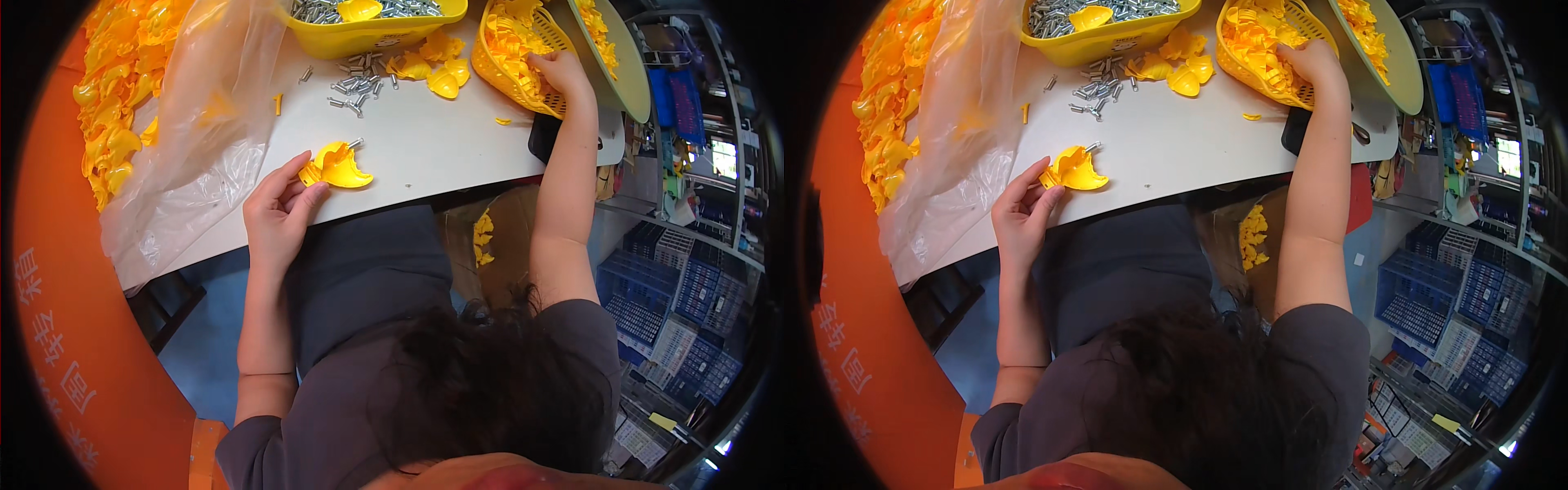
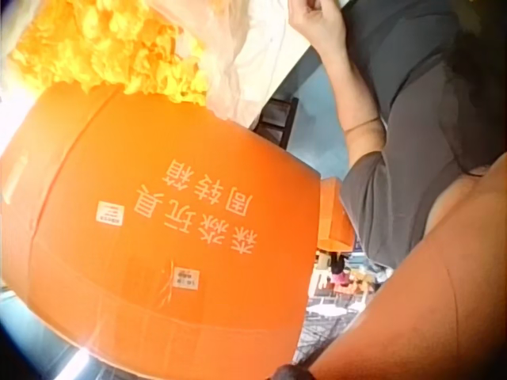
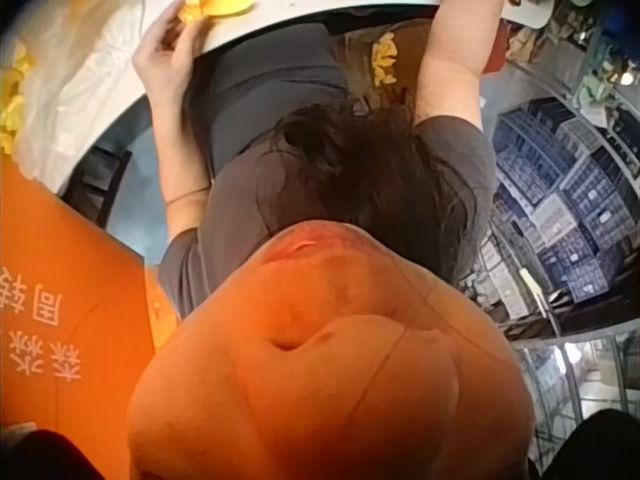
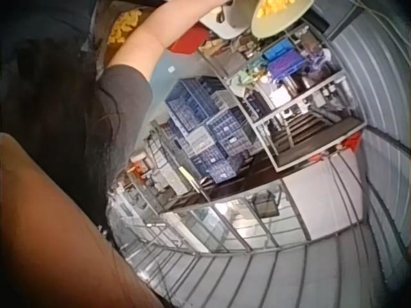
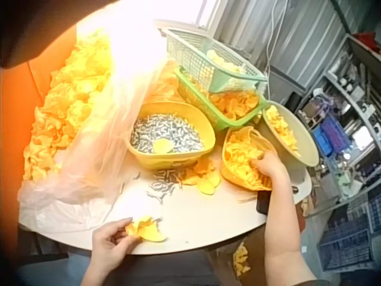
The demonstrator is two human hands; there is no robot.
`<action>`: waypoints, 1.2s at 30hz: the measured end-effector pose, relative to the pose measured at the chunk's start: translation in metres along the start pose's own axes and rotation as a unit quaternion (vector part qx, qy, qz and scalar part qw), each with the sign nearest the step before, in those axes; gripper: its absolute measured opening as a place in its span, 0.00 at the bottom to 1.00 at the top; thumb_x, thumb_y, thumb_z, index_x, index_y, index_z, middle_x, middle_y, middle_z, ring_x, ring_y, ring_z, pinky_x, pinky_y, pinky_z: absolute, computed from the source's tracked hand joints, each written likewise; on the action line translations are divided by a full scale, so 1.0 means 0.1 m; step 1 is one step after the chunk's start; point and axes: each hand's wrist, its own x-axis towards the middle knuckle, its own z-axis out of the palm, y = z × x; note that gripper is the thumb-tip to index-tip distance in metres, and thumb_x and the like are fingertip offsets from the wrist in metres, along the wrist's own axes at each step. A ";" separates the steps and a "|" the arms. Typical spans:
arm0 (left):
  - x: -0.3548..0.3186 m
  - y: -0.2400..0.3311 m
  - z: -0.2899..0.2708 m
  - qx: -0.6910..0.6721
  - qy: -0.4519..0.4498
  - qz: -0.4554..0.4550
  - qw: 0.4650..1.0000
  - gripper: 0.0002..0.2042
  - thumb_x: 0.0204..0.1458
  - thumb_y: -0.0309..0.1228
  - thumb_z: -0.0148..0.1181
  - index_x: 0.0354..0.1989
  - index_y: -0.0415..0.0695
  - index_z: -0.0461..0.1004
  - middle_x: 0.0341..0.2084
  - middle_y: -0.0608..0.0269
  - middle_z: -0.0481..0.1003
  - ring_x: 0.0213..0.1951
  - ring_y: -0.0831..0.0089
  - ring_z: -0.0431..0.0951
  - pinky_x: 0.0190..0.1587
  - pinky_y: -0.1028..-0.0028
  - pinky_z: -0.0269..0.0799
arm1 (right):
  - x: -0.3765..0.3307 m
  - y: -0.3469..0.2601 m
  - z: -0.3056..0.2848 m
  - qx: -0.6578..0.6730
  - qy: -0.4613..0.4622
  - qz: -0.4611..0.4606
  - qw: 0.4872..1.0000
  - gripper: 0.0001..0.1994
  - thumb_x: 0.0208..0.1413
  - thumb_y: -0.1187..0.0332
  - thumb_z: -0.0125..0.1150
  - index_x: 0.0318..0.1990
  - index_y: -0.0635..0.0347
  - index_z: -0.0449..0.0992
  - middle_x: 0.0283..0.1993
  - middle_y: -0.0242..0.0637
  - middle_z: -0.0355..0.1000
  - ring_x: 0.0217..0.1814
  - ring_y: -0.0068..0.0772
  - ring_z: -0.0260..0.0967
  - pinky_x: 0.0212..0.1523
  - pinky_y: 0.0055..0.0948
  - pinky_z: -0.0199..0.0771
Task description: Assemble yellow plastic toy parts by inserting metal pins using hands.
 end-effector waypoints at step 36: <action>0.01 0.04 -0.02 -0.043 -0.012 -0.002 0.999 0.20 0.52 0.17 0.66 0.55 0.34 0.75 0.45 0.55 0.77 0.44 0.74 0.81 0.47 0.80 0.79 | -1.86 -0.83 1.27 0.021 0.266 -0.546 0.794 0.12 0.45 0.76 0.74 0.38 0.61 0.81 0.44 0.39 0.78 0.40 0.36 0.77 0.38 0.30 0.79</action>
